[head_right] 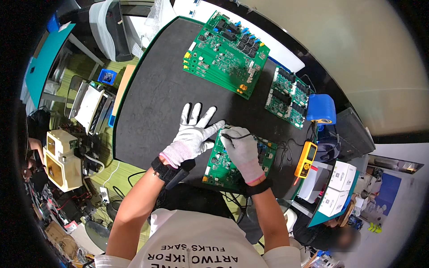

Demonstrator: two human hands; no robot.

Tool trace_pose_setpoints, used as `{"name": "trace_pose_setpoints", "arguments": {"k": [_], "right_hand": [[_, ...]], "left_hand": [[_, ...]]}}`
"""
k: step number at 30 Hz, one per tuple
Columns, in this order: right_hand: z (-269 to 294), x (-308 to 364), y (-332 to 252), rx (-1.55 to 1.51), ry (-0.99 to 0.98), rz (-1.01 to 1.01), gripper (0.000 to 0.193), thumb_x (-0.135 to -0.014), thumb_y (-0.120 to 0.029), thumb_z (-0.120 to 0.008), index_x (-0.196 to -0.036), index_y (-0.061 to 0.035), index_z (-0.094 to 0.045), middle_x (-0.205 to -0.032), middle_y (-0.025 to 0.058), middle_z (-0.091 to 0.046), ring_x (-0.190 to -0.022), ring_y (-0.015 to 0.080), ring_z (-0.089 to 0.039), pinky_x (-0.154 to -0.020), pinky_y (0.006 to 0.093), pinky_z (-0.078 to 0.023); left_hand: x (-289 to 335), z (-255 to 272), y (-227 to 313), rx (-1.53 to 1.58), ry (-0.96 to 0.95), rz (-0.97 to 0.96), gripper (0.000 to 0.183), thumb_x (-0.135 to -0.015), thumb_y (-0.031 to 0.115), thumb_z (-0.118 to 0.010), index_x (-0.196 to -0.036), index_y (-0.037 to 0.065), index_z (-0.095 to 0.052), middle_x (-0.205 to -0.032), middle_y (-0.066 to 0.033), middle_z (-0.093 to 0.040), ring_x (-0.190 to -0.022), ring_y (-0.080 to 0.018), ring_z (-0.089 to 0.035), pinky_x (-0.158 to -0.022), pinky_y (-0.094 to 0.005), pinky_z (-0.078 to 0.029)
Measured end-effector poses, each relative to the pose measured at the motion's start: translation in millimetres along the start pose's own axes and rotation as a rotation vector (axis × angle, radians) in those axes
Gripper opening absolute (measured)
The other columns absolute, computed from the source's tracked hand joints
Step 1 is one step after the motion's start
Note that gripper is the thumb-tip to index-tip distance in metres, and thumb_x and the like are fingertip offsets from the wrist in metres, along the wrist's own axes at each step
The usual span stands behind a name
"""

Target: Inspecting and arranging several green printed circuit boards on a workbench.

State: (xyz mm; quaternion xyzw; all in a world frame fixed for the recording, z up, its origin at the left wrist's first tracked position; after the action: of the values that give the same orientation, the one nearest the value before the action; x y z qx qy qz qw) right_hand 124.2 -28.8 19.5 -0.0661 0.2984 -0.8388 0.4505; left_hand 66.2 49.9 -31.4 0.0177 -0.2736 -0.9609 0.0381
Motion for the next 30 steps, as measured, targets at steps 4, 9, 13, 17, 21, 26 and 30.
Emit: {"name": "trace_pose_setpoints", "arguments": {"k": [4, 9, 13, 17, 21, 26, 30], "right_hand": [[-0.9, 1.0, 1.5, 0.011, -0.001, -0.009, 0.015, -0.073, -0.007, -0.067, -0.088, -0.0056, -0.065, -0.088, 0.0095, -0.064, -0.085, 0.0288, -0.061, -0.074, 0.0373, -0.049], [0.0, 5.9, 12.6, -0.059, 0.041, -0.061, 0.014, -0.075, -0.009, -0.066, -0.089, -0.0065, -0.065, -0.089, 0.0094, -0.063, -0.085, 0.0279, -0.06, -0.075, 0.0363, -0.049], [0.3, 5.7, 13.3, -0.061, 0.037, -0.08, 0.014, -0.076, -0.01, -0.066, -0.089, -0.0067, -0.065, -0.09, 0.0092, -0.063, -0.086, 0.0273, -0.06, -0.076, 0.0358, -0.049], [0.4, 3.2, 7.8, -0.038, 0.025, -0.027, 0.013, -0.077, -0.01, -0.065, -0.089, -0.0066, -0.065, -0.09, 0.0092, -0.063, -0.086, 0.0271, -0.06, -0.076, 0.0357, -0.049], [0.1, 2.9, 4.7, -0.02, 0.04, 0.003, 0.013, -0.077, -0.01, -0.065, -0.089, -0.0061, -0.065, -0.089, 0.0093, -0.063, -0.085, 0.0273, -0.06, -0.075, 0.036, -0.049], [-0.4, 0.6, 1.5, 0.013, 0.019, 0.005, 0.012, -0.077, -0.01, -0.064, -0.088, -0.0061, -0.065, -0.089, 0.0093, -0.063, -0.085, 0.0276, -0.06, -0.074, 0.0364, -0.049], [-2.9, 0.2, 2.2, 0.031, -0.014, 0.0, 0.011, -0.077, -0.01, -0.064, -0.088, -0.0064, -0.065, -0.089, 0.0094, -0.064, -0.084, 0.0282, -0.061, -0.073, 0.0367, -0.049]], "left_hand": [[-0.7, 0.5, 1.2, -0.024, -0.004, -0.005, 0.074, -0.067, 0.031, -0.072, -0.135, 0.025, -0.044, -0.148, -0.0107, -0.025, -0.136, -0.0422, -0.015, -0.11, -0.0558, 0.001], [-0.6, -2.1, -0.8, -0.045, -0.011, -0.001, 0.074, -0.067, 0.032, -0.072, -0.135, 0.025, -0.044, -0.148, -0.0107, -0.026, -0.135, -0.0424, -0.015, -0.11, -0.0557, 0.001], [0.6, -1.7, -0.1, -0.053, 0.007, -0.016, 0.075, -0.067, 0.033, -0.072, -0.136, 0.026, -0.043, -0.148, -0.011, -0.025, -0.136, -0.0424, -0.014, -0.11, -0.0557, 0.001], [-0.1, -2.7, 0.4, -0.048, 0.014, -0.022, 0.075, -0.068, 0.033, -0.072, -0.136, 0.026, -0.043, -0.148, -0.0111, -0.024, -0.136, -0.0425, -0.014, -0.11, -0.0556, 0.002], [-0.2, -3.6, -0.2, -0.042, 0.016, -0.019, 0.074, -0.068, 0.033, -0.071, -0.136, 0.026, -0.043, -0.149, -0.011, -0.024, -0.136, -0.0427, -0.014, -0.11, -0.0557, 0.003], [-0.1, -2.8, 0.2, -0.042, 0.018, -0.027, 0.073, -0.069, 0.032, -0.071, -0.136, 0.026, -0.043, -0.148, -0.0114, -0.024, -0.136, -0.0429, -0.013, -0.109, -0.0564, 0.003], [0.0, -3.2, 0.9, -0.039, 0.011, -0.029, 0.073, -0.069, 0.032, -0.071, -0.136, 0.026, -0.043, -0.148, -0.0116, -0.024, -0.136, -0.0431, -0.013, -0.109, -0.0566, 0.004]]}}
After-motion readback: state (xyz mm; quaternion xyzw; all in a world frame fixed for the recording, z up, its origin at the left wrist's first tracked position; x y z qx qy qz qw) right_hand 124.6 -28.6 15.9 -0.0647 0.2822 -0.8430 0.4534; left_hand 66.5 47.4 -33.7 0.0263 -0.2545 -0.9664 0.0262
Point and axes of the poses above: each hand's wrist, its own x-axis away from the middle knuckle, its own z-axis out of the back of the hand, y = z × x, the point moved 10 cm from there along -x, towards the middle knuckle
